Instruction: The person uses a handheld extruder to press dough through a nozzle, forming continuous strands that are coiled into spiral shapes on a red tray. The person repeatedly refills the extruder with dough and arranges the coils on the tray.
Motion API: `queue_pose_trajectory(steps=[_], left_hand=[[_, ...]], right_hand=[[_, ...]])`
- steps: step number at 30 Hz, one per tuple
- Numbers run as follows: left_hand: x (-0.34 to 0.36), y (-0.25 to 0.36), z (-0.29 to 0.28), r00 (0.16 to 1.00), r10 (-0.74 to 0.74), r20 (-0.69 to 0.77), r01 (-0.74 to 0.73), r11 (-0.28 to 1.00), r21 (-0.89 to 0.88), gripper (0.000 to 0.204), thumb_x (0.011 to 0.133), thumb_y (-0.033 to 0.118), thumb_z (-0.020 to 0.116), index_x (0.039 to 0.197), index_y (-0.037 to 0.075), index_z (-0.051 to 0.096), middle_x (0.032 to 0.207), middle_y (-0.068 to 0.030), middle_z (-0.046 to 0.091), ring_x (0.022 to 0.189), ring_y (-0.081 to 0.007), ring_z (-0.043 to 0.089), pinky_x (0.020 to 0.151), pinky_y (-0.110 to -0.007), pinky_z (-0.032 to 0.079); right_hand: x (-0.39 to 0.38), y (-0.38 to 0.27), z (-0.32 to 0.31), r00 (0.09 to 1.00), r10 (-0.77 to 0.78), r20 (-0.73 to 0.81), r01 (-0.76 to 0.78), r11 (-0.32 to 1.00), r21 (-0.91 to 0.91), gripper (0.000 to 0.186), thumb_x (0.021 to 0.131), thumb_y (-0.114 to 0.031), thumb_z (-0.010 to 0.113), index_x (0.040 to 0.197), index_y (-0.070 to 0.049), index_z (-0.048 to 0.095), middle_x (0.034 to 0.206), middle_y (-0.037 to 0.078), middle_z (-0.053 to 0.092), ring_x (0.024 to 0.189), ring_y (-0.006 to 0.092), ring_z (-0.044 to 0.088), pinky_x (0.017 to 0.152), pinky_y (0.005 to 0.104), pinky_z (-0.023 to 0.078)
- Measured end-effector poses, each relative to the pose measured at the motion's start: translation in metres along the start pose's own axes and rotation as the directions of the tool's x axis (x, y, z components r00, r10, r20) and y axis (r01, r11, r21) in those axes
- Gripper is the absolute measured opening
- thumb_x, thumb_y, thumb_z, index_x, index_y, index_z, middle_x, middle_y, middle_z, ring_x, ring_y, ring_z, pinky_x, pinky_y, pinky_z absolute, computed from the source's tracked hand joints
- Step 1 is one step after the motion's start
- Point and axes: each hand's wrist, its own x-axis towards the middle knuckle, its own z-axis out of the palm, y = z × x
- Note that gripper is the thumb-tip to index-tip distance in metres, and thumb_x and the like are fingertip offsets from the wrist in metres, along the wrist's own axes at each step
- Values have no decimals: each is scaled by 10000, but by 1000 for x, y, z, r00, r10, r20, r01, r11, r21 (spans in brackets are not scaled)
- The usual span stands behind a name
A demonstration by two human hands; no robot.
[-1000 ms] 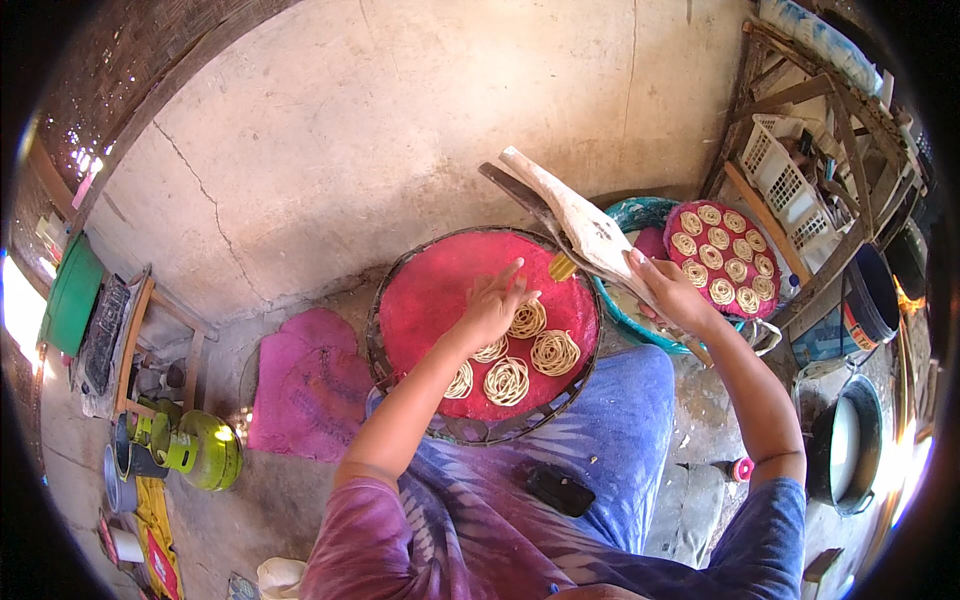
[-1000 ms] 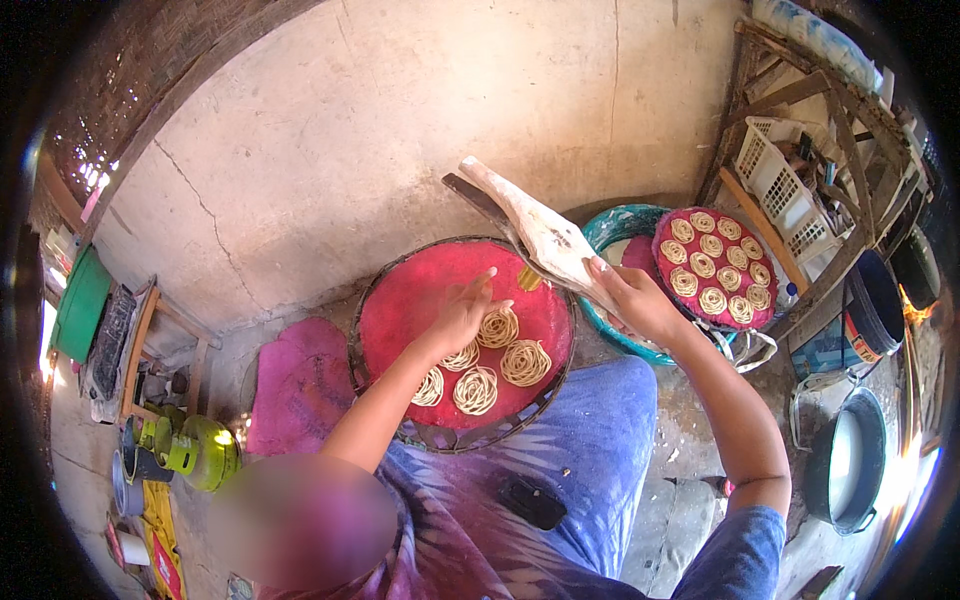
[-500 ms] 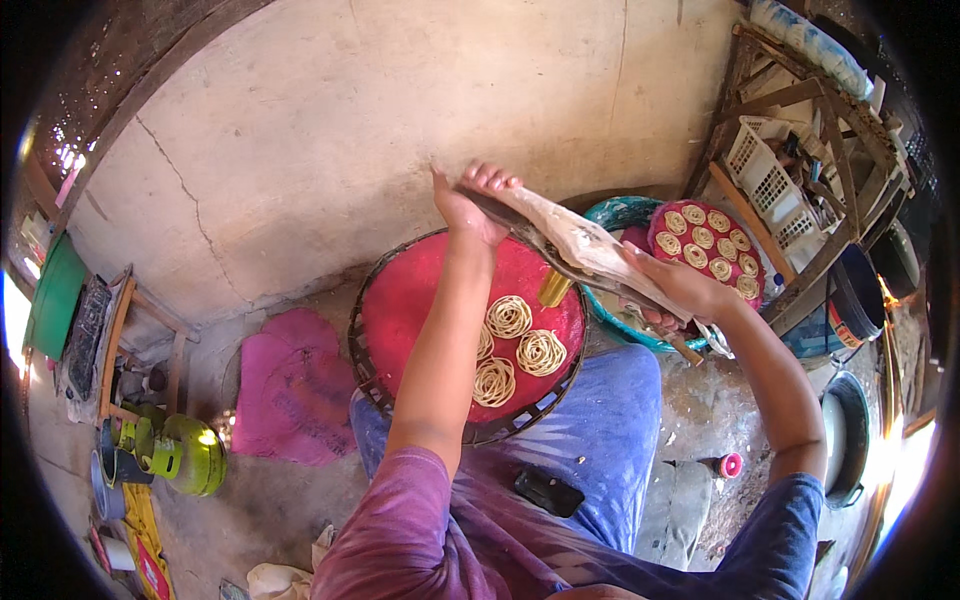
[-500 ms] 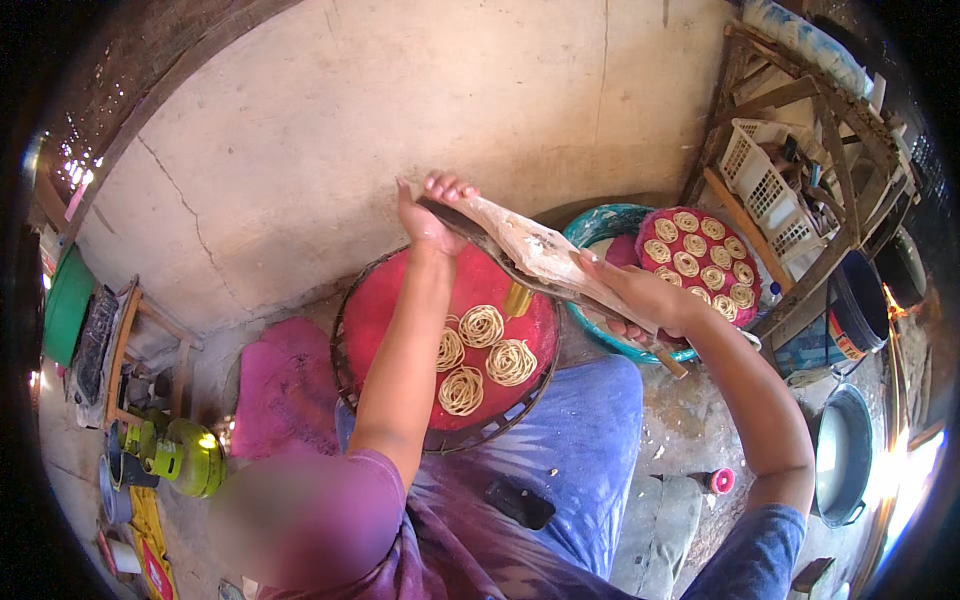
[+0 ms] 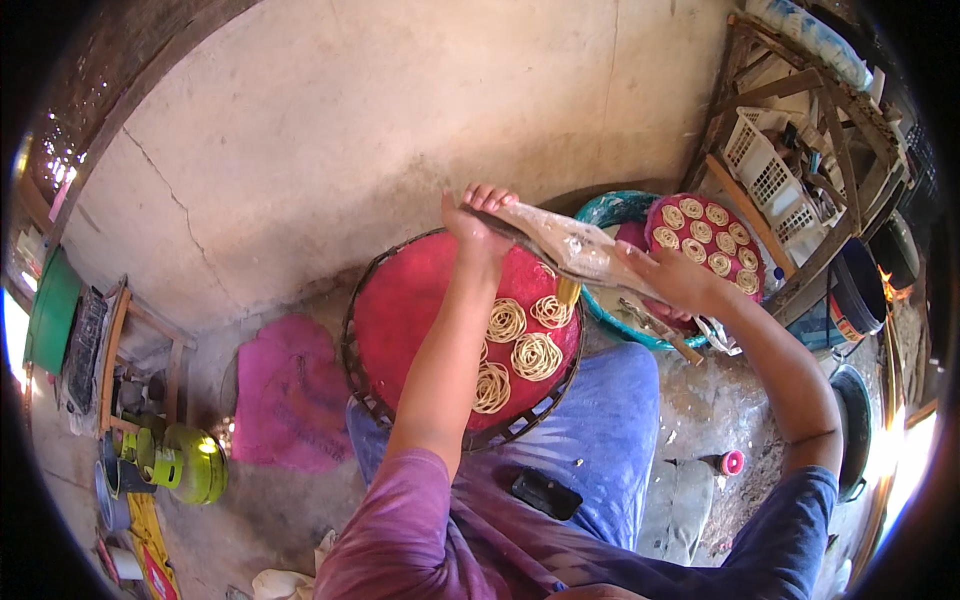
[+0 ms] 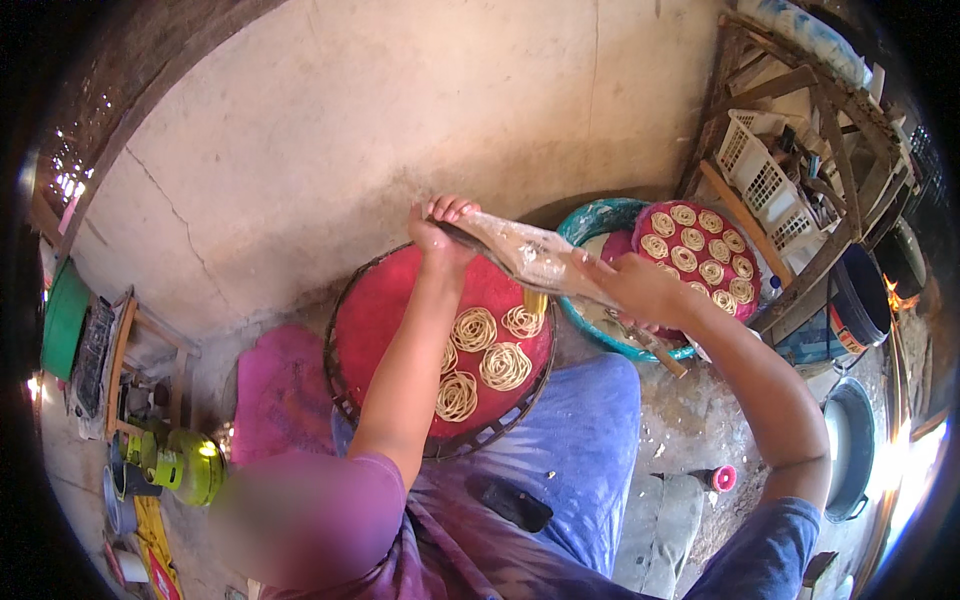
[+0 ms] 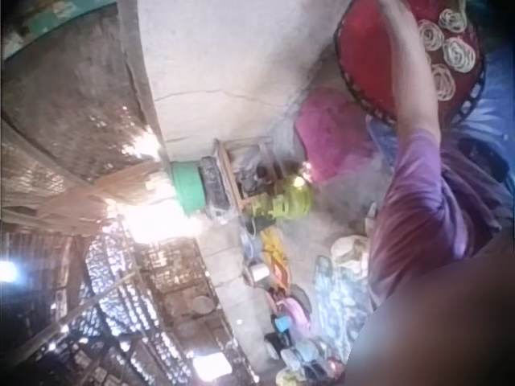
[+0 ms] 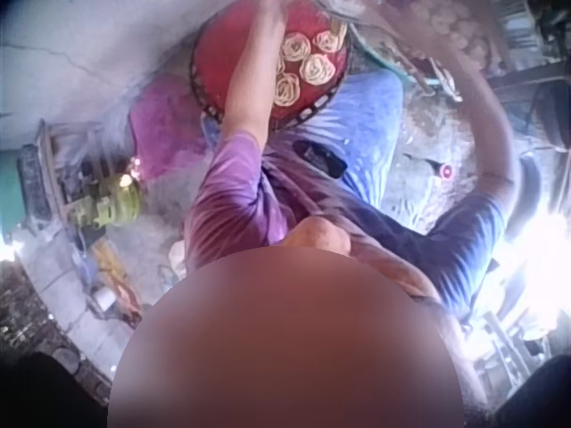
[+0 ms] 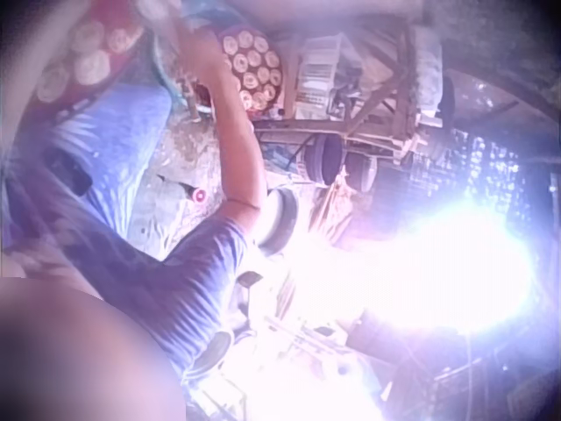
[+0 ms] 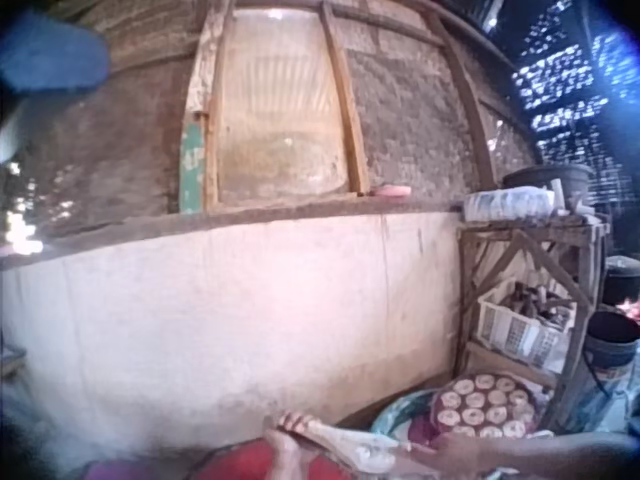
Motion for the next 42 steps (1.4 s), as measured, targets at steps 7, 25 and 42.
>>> queue_pose_trajectory(steps=[7, 25, 42], left_hand=[[13, 23, 8, 993, -111, 35, 110, 993, 33, 553, 962, 597, 217, 616, 186, 350, 535, 43, 289, 488, -147, 304, 574, -341, 339], [-55, -23, -12, 866, -468, -179, 42, -289, 956, 990, 890, 818, 86, 1246, 71, 631, 1288, -93, 622, 1313, -254, 445, 1109, -521, 266], [-58, -17, -69, 880, -463, -105, -164, -504, 848, 790, 1006, 639, 85, 1384, 135, 561, 1473, -94, 477, 1434, -268, 321, 1194, -453, 147]], right_hand=[[10, 4, 28, 998, -43, -42, 48, 991, 127, 851, 923, -742, 360, 869, 56, 653, 614, 132, 588, 544, 218, 629, 507, 359, 499], [-19, 49, 11, 991, -3, -133, 46, 947, 318, 681, 960, -673, 417, 943, -19, 607, 611, 42, 535, 532, 122, 541, 479, 282, 443], [4, 106, 47, 948, -78, -307, 232, 833, 503, 699, 1000, -626, 361, 777, -19, 625, 577, 41, 535, 472, 125, 512, 461, 278, 404]])
